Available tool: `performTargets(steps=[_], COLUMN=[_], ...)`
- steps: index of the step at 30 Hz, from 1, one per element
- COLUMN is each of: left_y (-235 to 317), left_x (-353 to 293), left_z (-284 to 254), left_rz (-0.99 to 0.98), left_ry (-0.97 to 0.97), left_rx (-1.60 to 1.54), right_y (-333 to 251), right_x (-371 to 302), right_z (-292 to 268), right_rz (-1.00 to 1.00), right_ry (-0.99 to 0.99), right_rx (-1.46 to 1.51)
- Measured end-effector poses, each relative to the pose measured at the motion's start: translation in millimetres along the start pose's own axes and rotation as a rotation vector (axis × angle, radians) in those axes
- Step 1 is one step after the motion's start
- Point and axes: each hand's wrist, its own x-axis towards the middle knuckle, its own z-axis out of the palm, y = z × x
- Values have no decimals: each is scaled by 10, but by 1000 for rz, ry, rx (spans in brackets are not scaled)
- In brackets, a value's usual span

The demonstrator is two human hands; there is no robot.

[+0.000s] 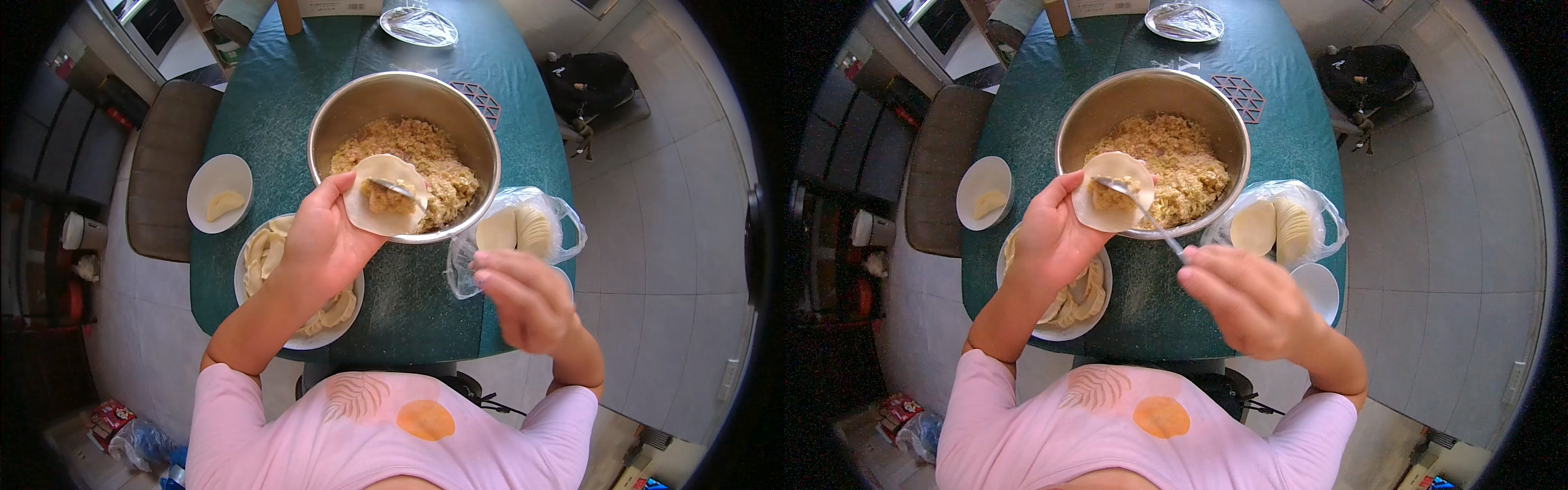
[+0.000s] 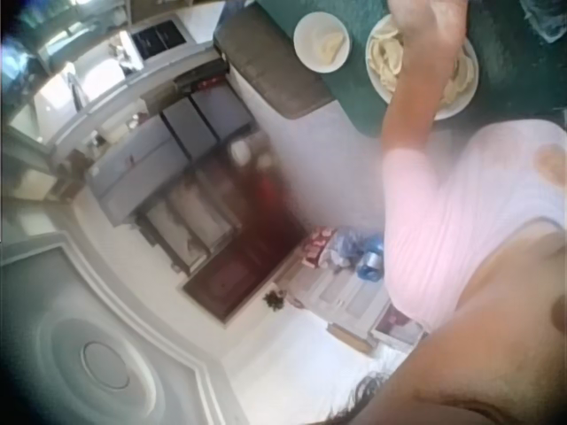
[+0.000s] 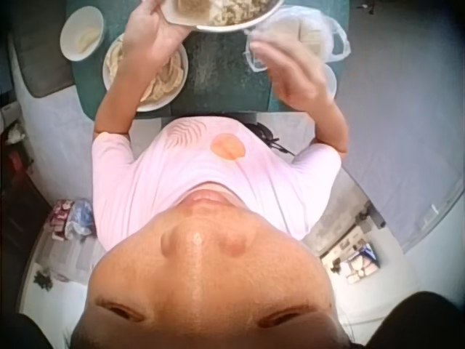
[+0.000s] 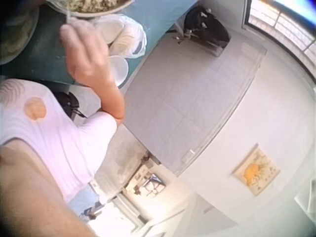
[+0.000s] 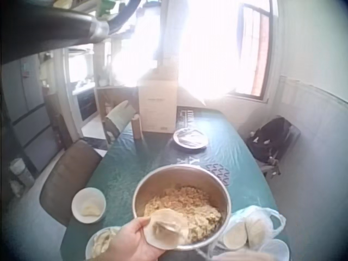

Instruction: The person repeatedly scoops filling from a large bowl onto round dough wrappers, folds and pleats the edges to seal each dumpling, and places the finished dumplings on a plate. The process is repeated multiple times with consistent hand motions.

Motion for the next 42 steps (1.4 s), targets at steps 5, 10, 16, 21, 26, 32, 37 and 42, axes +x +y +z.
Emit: performTargets(steps=[5, 10, 16, 21, 26, 32, 37, 42], left_y=[-18, -7, -30, -6, -21, -23, -26, 2], left_x=[7, -4, -71, -98, -87, -84, -93, -134], left_z=[-139, -199, -131, -212, -297, -322, -324, -372], left_rz=[-54, -111, -134, -162, -180, -179, -189, -177], left_ry=[-3, 16, 26, 1, -28, -12, 14, 67], left_rx=[-109, -183, -88, -97, -140, -151, -110, -116], right_y=[32, 24, 107, 72, 58, 37, 51, 98], right_x=[-90, -156, -188, -147, -99, -120, -112, -86], right_z=[29, -157, -141, -141, -125, -134, -125, -114], right_rz=[-41, 159, 222, 196, 110, 62, 6, 243], right_ry=[55, 162, 98, 131, 82, 75, 57, 201], right_rx=[42, 340, 303, 310, 202, 160, 121, 196])
